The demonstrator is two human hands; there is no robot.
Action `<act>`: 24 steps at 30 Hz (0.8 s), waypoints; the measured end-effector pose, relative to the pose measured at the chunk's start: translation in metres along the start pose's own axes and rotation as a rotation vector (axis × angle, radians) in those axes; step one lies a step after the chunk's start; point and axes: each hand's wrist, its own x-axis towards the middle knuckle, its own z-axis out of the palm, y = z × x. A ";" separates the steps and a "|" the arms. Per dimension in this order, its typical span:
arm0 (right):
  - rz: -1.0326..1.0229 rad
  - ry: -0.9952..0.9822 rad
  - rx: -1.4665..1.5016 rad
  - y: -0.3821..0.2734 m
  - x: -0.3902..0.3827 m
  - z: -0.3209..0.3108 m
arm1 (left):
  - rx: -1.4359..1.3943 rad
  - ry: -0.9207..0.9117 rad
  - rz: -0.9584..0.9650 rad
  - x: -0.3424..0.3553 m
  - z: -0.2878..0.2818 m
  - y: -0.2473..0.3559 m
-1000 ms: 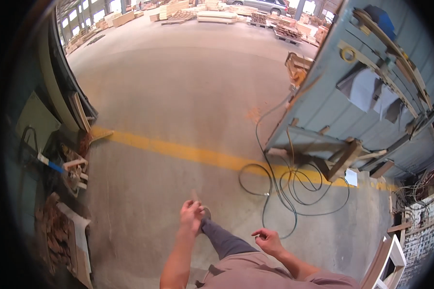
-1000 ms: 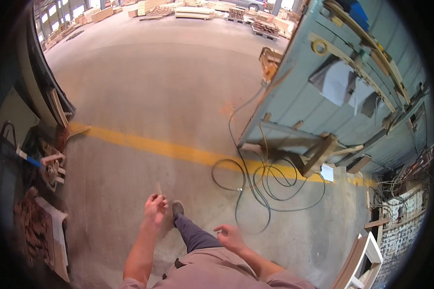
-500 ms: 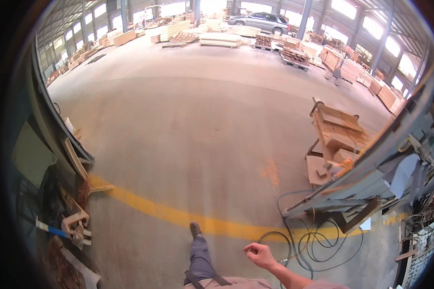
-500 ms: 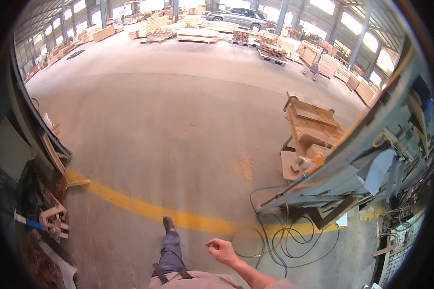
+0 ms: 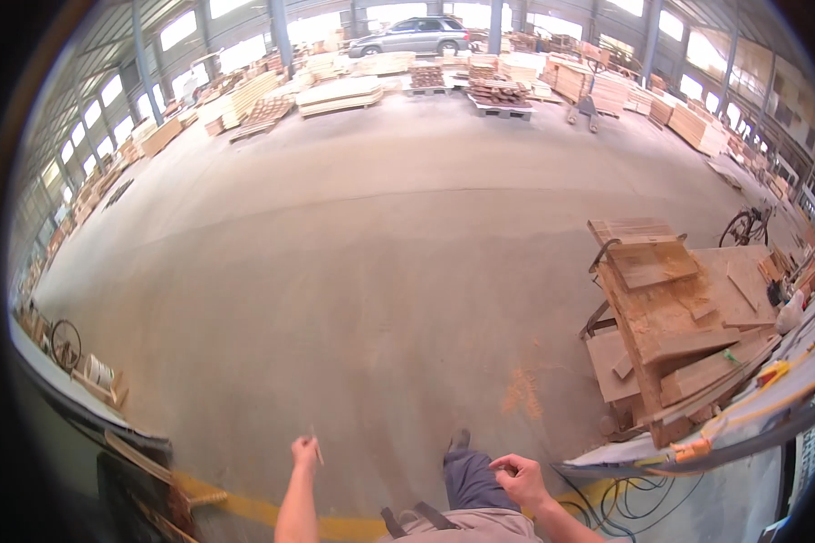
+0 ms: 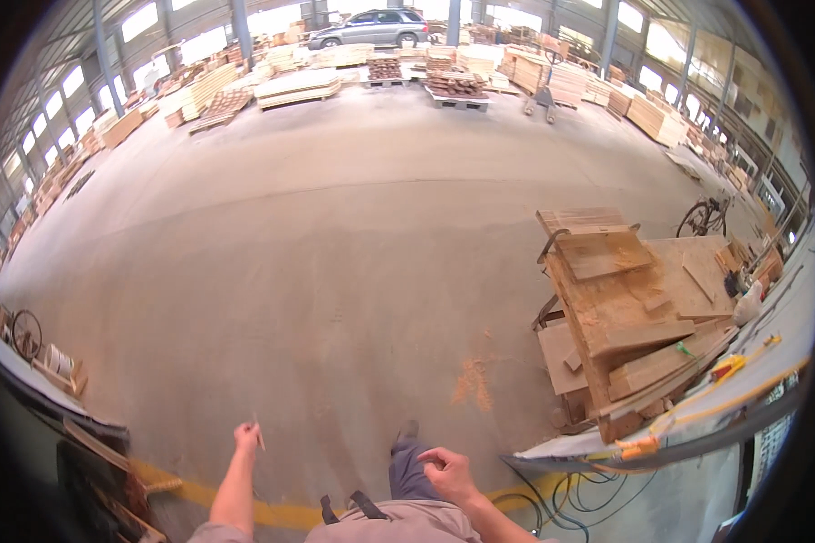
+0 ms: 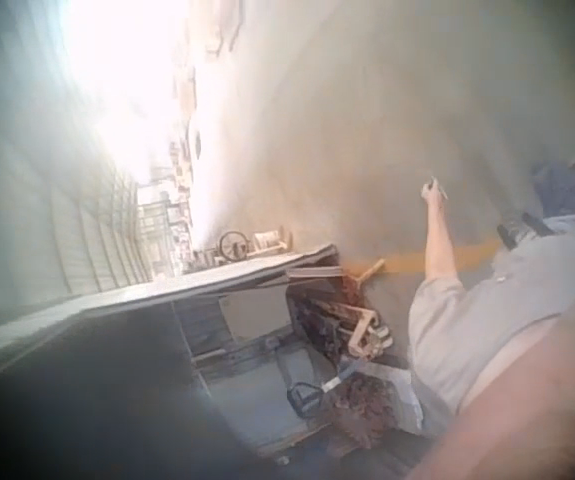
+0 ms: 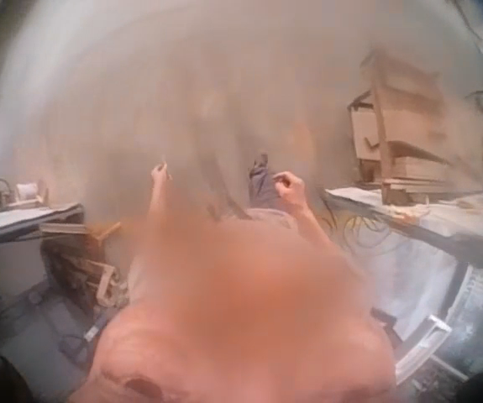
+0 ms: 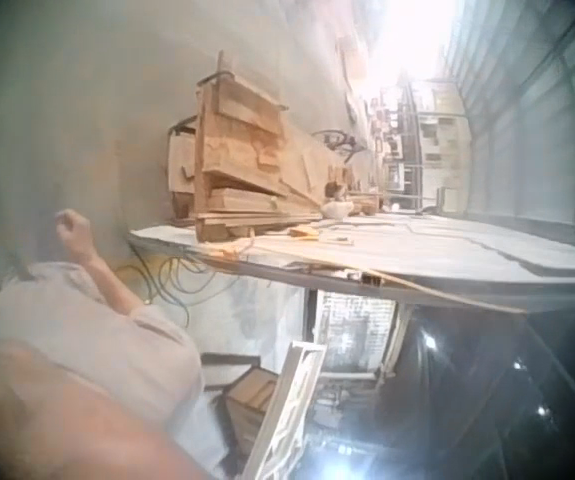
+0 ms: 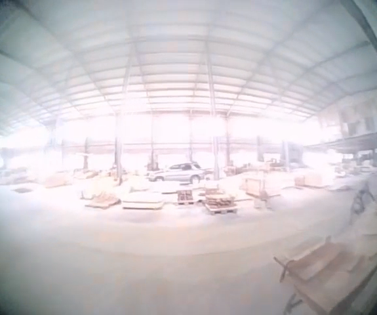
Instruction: The person cuts a small wooden strip using a miter saw, sands the piece with a power sander, and then fits it into a large wooden window frame by applying wood glue with a brush and pressing it into a joint.
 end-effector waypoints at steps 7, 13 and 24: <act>0.052 0.118 0.106 -0.036 0.234 -0.058 | 0.353 -0.026 0.382 0.104 0.142 0.221; 0.074 0.240 0.235 -0.111 0.404 -0.125 | 0.616 -0.094 -0.107 0.110 0.237 0.199; 0.176 0.481 0.335 -0.146 0.721 -0.266 | 0.870 -0.189 -0.337 0.346 0.534 0.365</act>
